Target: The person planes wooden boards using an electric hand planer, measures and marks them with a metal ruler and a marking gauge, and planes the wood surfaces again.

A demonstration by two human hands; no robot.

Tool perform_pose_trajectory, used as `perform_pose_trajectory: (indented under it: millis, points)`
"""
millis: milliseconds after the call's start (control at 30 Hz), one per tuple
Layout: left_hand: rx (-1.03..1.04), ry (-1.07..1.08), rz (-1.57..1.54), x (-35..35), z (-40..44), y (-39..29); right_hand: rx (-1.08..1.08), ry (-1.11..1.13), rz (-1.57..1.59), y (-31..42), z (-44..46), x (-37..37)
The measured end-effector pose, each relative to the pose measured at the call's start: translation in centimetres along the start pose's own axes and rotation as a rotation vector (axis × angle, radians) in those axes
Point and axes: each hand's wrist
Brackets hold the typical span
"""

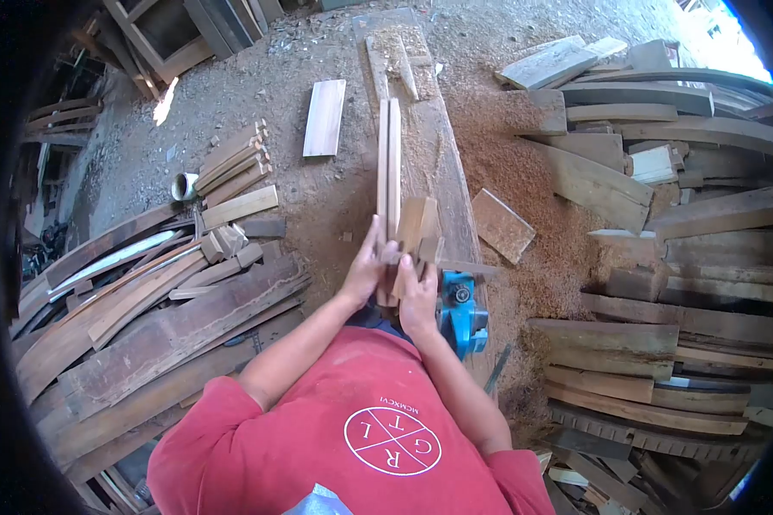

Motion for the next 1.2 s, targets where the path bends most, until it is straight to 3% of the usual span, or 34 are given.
perform_pose_trajectory:
  millis: [67, 133, 200, 433, 567, 633, 700, 800, 867, 900, 1067, 1133, 1167, 1200]
  points:
    - [0.061, -0.022, 0.064, 1.2, 1.0, 0.2, -0.062, -0.050, -0.087, 1.1, -0.5, 0.5]
    - [0.098, -0.340, 0.360, 2.0, 2.5, 1.3, -0.067, -0.088, -0.119, 1.1, -0.6, -0.5]
    - [0.013, -0.332, 0.467, 2.4, 4.0, -0.2, -0.084, -0.127, -0.153, 1.5, -0.4, -1.3]
    - [0.271, -0.257, 0.510, 3.0, 8.1, 0.3, -0.159, -0.154, -0.218, 2.9, -0.4, -2.1]
    - [0.331, -0.414, 0.526, 5.1, 15.1, 0.2, -0.169, -0.157, -0.169, 4.2, 0.0, -2.9]
    - [0.214, -0.363, 0.438, 5.7, 18.6, -2.2, -0.256, -0.186, -0.264, 4.4, 0.6, -3.9]
    - [0.091, -0.319, 0.345, 6.6, 19.7, -2.4, -0.199, -0.181, -0.366, 5.8, 0.9, -4.4]
    - [0.176, -0.405, 0.445, 7.5, 20.0, -1.7, -0.150, -0.171, -0.485, 6.5, 2.5, -5.5]
    - [0.257, -0.438, 0.439, 7.6, 20.0, -1.8, -0.049, -0.042, -0.703, 7.8, 3.6, -5.3]
    - [0.261, -0.453, 0.454, 7.8, 20.3, -1.2, -0.159, -0.020, -0.711, 7.1, 4.5, -5.5]
    - [0.198, -0.452, 0.418, 7.5, 19.1, -2.2, -0.164, 0.100, -0.909, 6.2, 7.5, -6.8]
    - [0.174, -0.119, -0.026, 4.3, 17.2, -4.3, -0.041, 0.156, -0.890, 5.4, 8.4, -7.7]
    - [0.372, -0.176, 0.237, 2.8, 18.2, -1.3, -0.035, 0.160, -0.889, 5.2, 8.6, -7.9]
    - [0.384, -0.161, 0.440, 1.5, 18.1, 1.2, -0.051, 0.175, -0.938, 5.2, 8.7, -8.1]
Point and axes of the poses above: each hand's wrist, its own z-axis towards the middle knuckle, its own x-axis out of the palm, y = z × x, and after that the axes turned 5 degrees about -x, right-handed
